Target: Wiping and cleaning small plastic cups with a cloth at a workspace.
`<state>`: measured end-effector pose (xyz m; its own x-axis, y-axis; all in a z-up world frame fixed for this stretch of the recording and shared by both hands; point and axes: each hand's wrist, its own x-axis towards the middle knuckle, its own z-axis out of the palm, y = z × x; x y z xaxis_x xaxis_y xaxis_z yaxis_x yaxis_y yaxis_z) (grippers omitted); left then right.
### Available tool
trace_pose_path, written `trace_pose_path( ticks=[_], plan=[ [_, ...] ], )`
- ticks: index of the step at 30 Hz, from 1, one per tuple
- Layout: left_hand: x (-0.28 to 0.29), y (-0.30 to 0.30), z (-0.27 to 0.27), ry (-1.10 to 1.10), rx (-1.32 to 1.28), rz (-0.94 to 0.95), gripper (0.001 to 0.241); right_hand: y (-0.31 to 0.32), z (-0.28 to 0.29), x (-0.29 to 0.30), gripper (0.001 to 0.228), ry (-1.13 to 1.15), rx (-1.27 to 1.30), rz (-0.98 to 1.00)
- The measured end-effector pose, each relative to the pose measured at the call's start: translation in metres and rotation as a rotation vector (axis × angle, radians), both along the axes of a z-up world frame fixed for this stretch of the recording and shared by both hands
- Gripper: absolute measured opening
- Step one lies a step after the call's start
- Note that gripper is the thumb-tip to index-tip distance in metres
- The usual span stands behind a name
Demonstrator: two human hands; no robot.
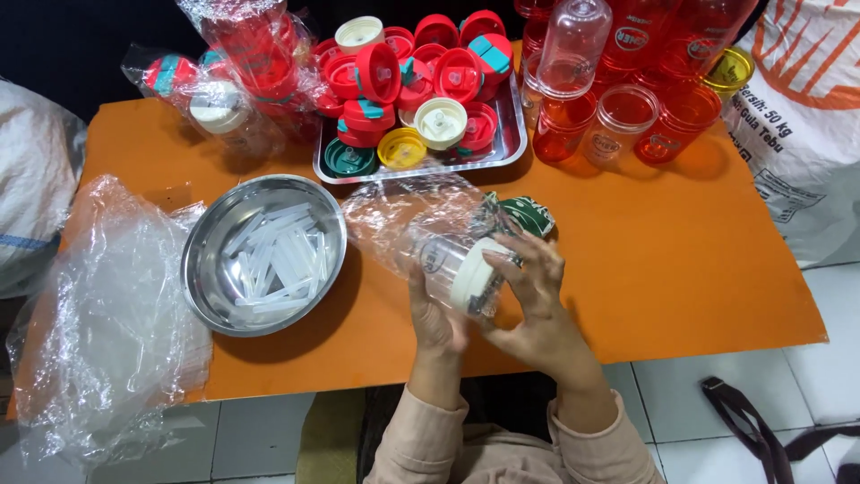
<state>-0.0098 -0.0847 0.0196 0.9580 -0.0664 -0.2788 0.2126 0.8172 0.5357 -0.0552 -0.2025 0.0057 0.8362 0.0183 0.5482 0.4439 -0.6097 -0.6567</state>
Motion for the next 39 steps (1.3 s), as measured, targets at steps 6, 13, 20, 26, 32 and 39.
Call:
trace_pose_path(
  ticks=[6, 13, 20, 26, 32, 39],
  plan=[
    [0.005, 0.010, -0.032, -0.006, 0.121, -0.103, 0.056, 0.004, -0.011, 0.006, 0.083, -0.098, -0.022, -0.219],
    [-0.030, -0.026, -0.033, -0.418, 0.052, -0.130, 0.078, -0.005, -0.014, 0.013, 0.080, -0.127, 0.000, -0.295],
    [-0.031, -0.026, -0.092, -0.364, 0.095, -0.245, 0.093, -0.009, -0.010, 0.014, 0.088, -0.105, 0.124, -0.163],
    [-0.010, -0.008, -0.062, -0.098, -0.043, -0.134, 0.101, -0.004, -0.009, 0.014, 0.089, -0.126, 0.159, -0.073],
    [-0.017, -0.017, -0.084, 0.092, -0.210, -0.071, 0.081, 0.005, 0.018, 0.015, 0.082, -0.040, 0.116, -0.072],
    [-0.012, -0.011, -0.035, 0.241, -0.350, -0.135, 0.085, 0.007, 0.040, 0.025, 0.068, -0.055, -0.101, -0.062]
  ],
)
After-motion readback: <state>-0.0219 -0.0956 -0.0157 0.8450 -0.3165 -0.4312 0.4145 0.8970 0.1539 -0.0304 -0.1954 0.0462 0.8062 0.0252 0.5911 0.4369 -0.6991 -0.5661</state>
